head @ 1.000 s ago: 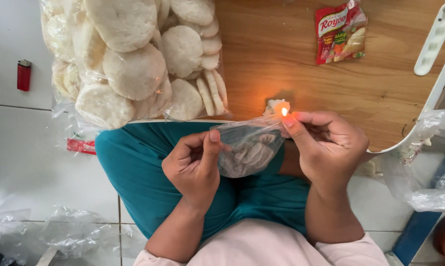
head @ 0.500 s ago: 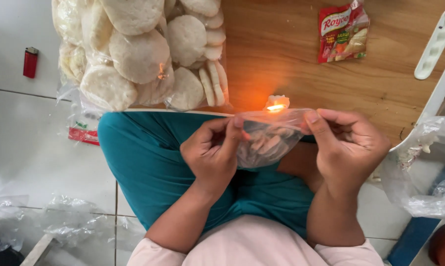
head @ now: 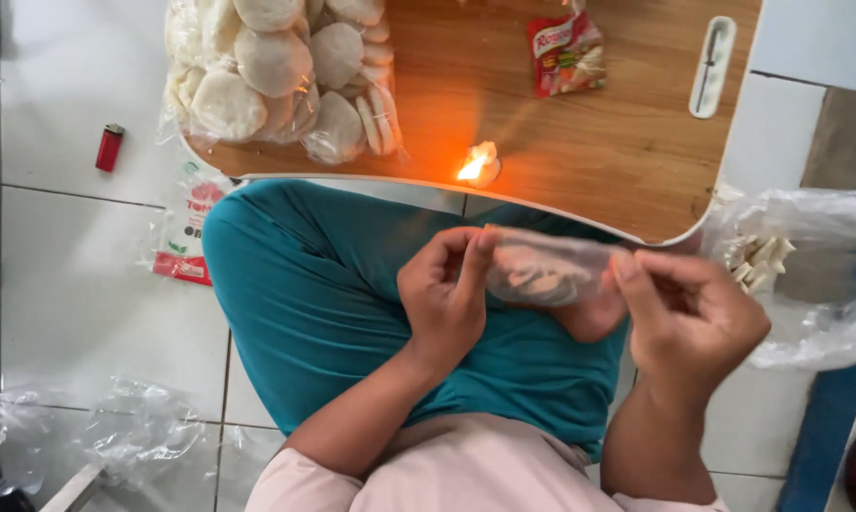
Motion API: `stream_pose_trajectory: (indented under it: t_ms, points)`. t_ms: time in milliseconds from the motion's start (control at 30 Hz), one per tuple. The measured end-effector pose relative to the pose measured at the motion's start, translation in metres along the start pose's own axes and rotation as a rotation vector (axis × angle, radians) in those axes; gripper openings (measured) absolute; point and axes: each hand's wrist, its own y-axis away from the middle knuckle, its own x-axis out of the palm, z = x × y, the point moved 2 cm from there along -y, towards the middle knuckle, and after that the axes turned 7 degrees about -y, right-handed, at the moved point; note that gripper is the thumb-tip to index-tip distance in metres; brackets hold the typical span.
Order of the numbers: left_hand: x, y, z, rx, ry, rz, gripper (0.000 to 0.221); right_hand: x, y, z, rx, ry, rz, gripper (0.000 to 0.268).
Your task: Sealing small plastic bags containing food items using a candle flame
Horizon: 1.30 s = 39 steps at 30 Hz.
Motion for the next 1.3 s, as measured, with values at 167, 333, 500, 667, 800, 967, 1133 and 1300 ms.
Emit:
stream_pose_trajectory:
  t_ms: [167, 333, 500, 667, 800, 967, 1133, 1300]
  points:
    - [-0.008, 0.044, 0.016, -0.161, 0.354, 0.201, 0.019, -0.034, 0.043, 0.033, -0.081, -0.103, 0.315, 0.016]
    - [-0.005, 0.06, 0.023, -0.42, 0.547, 0.621, 0.011, -0.006, 0.043, 0.064, -0.513, 0.111, 0.659, 0.037]
    - [-0.006, 0.093, 0.036, -0.497, 0.566, 0.81, 0.012, 0.003, 0.057, 0.072, -0.57, -0.187, 0.657, 0.008]
    - [-0.048, 0.069, -0.018, 0.041, 0.176, 0.605, 0.038, -0.01, 0.067, 0.073, -0.367, -0.129, 0.607, 0.009]
    - [-0.062, 0.093, -0.086, 0.554, -0.195, 0.592, 0.027, -0.008, 0.076, 0.065, -0.334, -0.064, 0.624, 0.016]
    - [-0.071, 0.106, -0.093, 0.659, -0.411, 0.51, 0.007, -0.014, 0.086, 0.082, -0.324, -0.042, 0.603, 0.015]
    - [-0.071, 0.103, -0.092, 0.729, -0.481, 0.504, 0.006, -0.021, 0.09, 0.082, -0.283, -0.04, 0.611, 0.012]
    - [-0.078, 0.096, -0.086, 0.727, -0.51, 0.482, 0.007, -0.036, 0.088, 0.07, -0.27, 0.037, 0.56, 0.011]
